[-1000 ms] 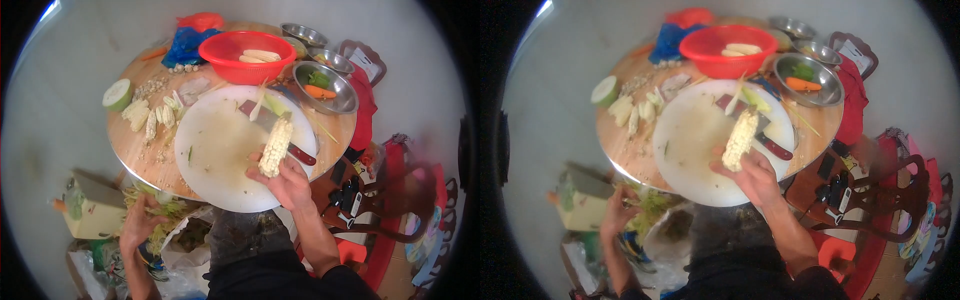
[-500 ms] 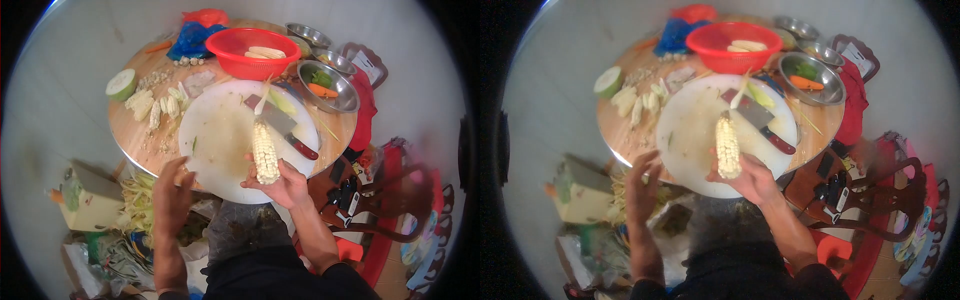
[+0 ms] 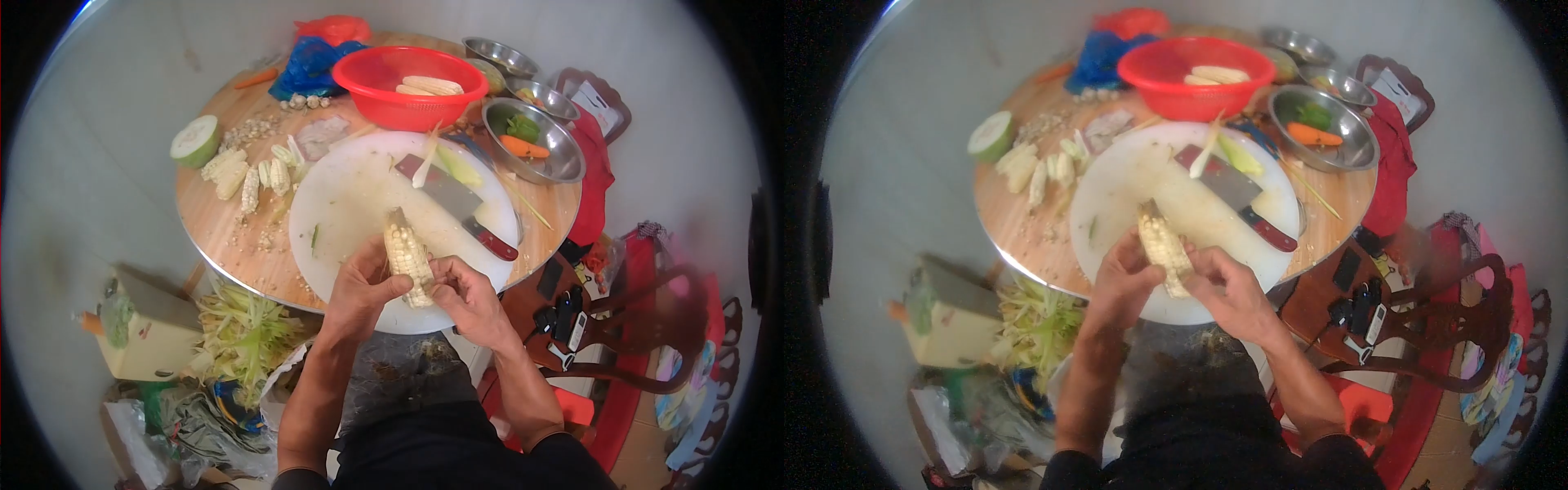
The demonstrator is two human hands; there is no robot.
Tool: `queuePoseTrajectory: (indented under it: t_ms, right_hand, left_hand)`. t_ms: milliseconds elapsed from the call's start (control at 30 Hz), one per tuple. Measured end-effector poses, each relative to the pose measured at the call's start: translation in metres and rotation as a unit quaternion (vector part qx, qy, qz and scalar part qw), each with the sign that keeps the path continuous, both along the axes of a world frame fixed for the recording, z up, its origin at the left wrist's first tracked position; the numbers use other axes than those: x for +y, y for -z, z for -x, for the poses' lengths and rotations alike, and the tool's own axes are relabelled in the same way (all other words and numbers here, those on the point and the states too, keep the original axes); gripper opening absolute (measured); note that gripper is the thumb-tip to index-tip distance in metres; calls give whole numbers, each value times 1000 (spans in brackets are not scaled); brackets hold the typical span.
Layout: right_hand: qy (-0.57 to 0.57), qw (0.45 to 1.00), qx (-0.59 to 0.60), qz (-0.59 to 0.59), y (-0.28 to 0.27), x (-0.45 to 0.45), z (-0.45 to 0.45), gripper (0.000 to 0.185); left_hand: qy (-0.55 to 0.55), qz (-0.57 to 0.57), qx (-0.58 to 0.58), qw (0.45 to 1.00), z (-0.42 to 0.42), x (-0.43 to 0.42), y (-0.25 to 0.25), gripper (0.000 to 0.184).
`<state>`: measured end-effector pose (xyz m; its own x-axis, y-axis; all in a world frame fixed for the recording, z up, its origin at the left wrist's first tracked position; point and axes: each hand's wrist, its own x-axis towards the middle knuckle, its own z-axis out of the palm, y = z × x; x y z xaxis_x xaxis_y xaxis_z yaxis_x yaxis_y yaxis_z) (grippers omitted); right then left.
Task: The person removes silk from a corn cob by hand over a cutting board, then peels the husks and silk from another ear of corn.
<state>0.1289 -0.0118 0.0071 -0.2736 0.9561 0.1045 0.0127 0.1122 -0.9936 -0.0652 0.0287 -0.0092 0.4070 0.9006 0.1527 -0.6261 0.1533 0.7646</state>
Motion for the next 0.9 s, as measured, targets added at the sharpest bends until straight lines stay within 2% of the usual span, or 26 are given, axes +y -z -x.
queuePoseTrajectory:
  t_ms: [67,100,167,300,367,400,467,500,567,600,633,667,700,767,867,900]
  right_hand:
    - [130,970,-173,-114,-10,-2,8,23]
    - [133,969,-173,-112,-17,-2,7,23]
    - [192,933,-236,-193,-29,4,5,24]
    - [175,902,-312,-241,-30,17,0,19]
    - [186,861,-315,-354,-22,24,-2,17]
    - [186,861,-315,-354,-23,23,-3,17]
    - [154,825,-350,-416,-29,20,-6,19]
    - [154,825,-350,-416,-29,15,-7,19]
    - [75,833,-311,-451,-26,2,-10,17]
    - [74,833,-310,-452,-22,0,-15,17]
    - [99,859,-275,-421,-18,-2,-21,16]
    - [124,882,-238,-388,-15,-3,-25,16]
    - [127,882,-239,-386,-15,-4,-28,16]
    - [224,928,-198,-223,-21,1,-31,14]
    - [225,929,-204,-213,-27,10,-17,16]
    - [227,928,-204,-213,-26,13,-14,16]
  left_hand:
    - [-8,4,0,1000,-2,-2,2,69]
    - [-8,5,22,1000,-3,-3,1,69]
    - [-7,6,44,999,-4,-4,-1,68]
    - [31,-12,55,998,-10,-7,0,72]
    - [38,-14,41,998,-12,-7,2,72]
    - [36,-20,49,998,-12,-8,3,70]
    - [34,-24,57,998,-12,-8,8,68]
    - [13,-9,90,996,-12,-6,13,66]
    - [-8,5,122,993,-13,-5,12,64]
    - [-26,37,89,995,-15,-5,10,55]
    - [-45,70,55,995,-17,-5,7,50]
    - [-44,71,55,995,-17,-5,8,50]
    - [-35,82,35,995,-18,-4,9,49]
    - [-20,90,17,996,-23,-3,11,47]
    - [-35,59,67,995,-28,-2,14,46]
    - [-38,32,73,996,-30,-1,18,52]
